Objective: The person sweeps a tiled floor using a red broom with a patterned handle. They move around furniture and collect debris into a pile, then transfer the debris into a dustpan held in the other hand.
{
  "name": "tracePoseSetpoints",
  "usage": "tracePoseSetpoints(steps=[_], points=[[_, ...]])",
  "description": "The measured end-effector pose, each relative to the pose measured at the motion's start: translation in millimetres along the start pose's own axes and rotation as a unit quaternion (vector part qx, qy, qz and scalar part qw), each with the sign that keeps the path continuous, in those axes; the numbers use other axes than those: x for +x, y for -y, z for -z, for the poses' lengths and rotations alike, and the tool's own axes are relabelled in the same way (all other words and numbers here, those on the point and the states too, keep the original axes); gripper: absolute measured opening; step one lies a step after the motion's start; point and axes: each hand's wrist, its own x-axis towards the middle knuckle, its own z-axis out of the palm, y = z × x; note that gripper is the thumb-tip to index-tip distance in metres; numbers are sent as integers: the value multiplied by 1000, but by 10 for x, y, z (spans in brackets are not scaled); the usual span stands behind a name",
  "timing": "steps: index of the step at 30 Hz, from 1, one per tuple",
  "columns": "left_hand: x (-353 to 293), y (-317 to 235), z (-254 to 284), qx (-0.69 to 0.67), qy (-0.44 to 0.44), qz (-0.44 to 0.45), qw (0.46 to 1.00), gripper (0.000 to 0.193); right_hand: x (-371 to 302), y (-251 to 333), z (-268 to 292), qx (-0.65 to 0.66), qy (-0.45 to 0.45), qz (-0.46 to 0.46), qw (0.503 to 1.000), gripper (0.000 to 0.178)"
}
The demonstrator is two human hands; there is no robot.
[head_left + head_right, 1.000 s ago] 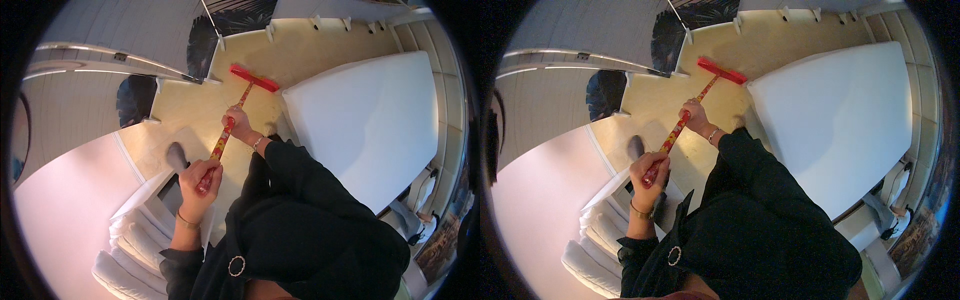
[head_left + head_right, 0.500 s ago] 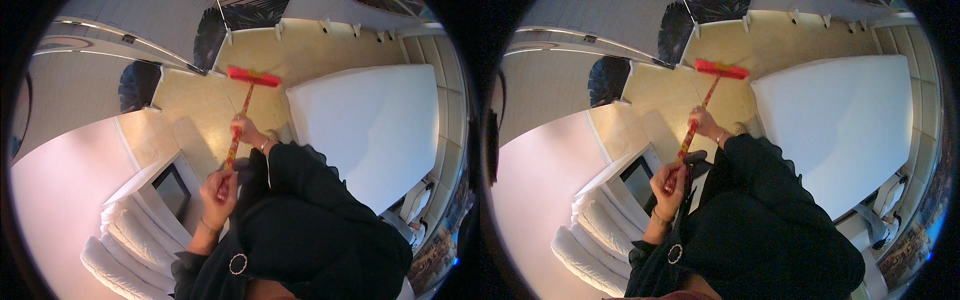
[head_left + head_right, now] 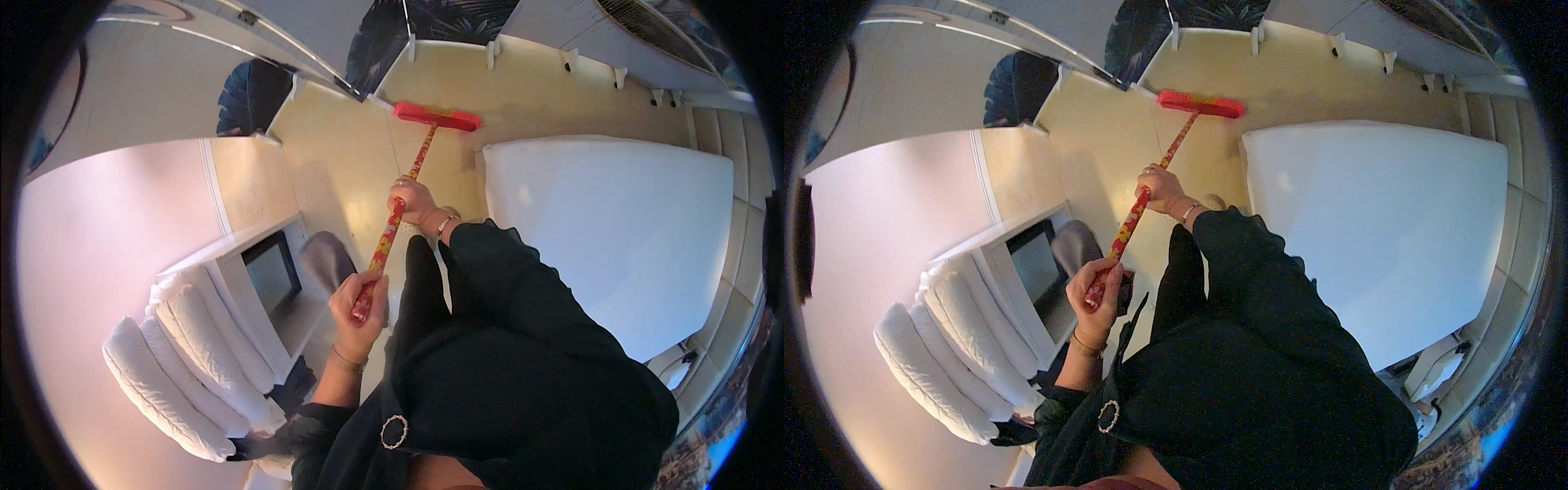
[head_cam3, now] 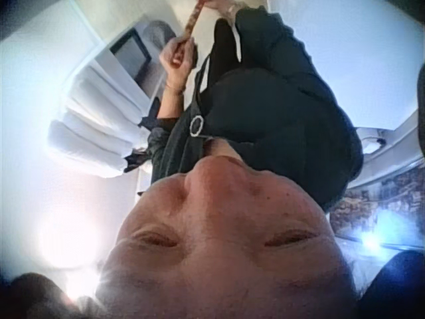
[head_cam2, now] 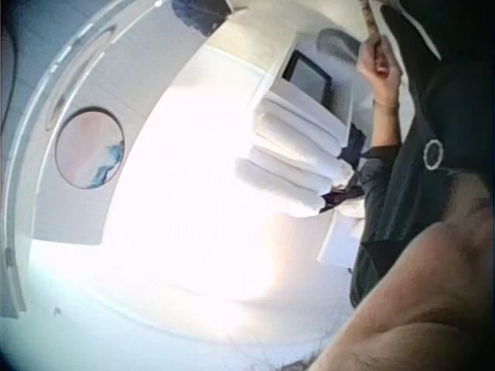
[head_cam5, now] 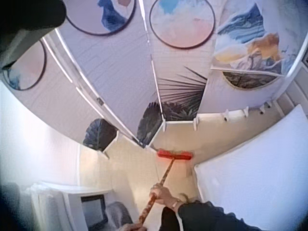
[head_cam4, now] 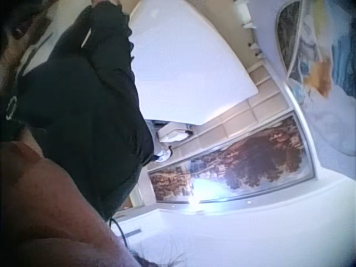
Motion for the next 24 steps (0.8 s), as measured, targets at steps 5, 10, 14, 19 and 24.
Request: tracePoseSetpoints(steps=[5, 10, 14, 19, 24], points=[[-605, 50, 179, 8, -30, 98, 995, 8, -595, 260, -555, 21, 13, 62, 998, 12], [-981, -178, 739, -6, -62, 195, 979, 14, -783, 966, -715, 108, 95, -1, 990, 12], [-1165, -232, 896, -42, -139, 154, 977, 13, -711, 1243, -703, 104, 61, 40, 992, 15], [-1208, 319, 302, -178, -242, 179, 937, 20, -703, 807, -788, 36, -34, 31, 998, 12], [-1555, 748, 66, -140, -132, 149, 970, 22, -1252, 393, -988, 26, -72, 65, 995, 20]])
